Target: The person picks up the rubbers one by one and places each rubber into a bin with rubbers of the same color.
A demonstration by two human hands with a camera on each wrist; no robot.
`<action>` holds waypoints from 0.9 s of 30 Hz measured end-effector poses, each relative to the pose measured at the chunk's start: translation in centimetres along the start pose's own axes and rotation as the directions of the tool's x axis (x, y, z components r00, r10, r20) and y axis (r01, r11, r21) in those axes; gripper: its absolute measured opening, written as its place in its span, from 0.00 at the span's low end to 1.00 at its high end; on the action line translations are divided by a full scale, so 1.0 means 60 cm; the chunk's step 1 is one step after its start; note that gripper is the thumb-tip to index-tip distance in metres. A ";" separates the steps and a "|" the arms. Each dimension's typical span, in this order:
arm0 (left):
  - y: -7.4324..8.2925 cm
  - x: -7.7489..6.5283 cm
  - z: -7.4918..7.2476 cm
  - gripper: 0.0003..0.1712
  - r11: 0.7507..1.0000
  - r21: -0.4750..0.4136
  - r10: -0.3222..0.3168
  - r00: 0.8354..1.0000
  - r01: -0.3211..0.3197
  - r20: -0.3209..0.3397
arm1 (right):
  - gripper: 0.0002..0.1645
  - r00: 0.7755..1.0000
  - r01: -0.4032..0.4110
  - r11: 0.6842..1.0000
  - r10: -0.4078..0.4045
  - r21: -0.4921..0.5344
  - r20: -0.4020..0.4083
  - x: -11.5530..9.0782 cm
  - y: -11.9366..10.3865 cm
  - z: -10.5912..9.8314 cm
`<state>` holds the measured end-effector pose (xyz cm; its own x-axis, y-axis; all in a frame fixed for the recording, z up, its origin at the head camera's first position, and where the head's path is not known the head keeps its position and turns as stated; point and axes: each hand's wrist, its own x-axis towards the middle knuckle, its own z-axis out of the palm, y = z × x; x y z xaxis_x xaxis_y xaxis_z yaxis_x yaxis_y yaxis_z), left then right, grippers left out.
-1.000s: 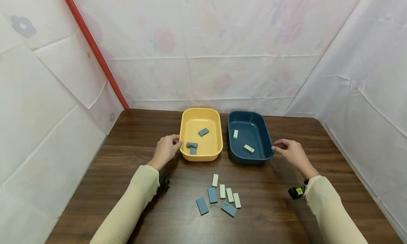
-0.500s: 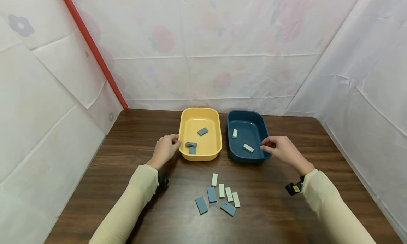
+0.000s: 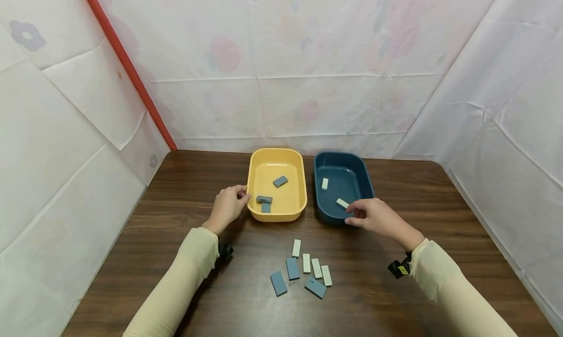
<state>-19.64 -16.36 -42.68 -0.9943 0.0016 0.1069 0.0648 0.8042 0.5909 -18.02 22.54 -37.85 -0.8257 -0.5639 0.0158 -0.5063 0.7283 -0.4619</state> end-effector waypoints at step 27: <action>0.000 0.001 0.002 0.21 1.000 0.001 -0.018 1.000 0.018 0.013 | 0.18 0.951 0.140 0.977 -0.088 -0.159 0.297 0.007 -0.064 0.078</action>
<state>-19.69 -16.32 -42.77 -0.9963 -0.0050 0.0863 0.0472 0.8046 0.5919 -15.26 17.67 -40.23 -0.6667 -0.7159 -0.2073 -0.6500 0.6946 -0.3082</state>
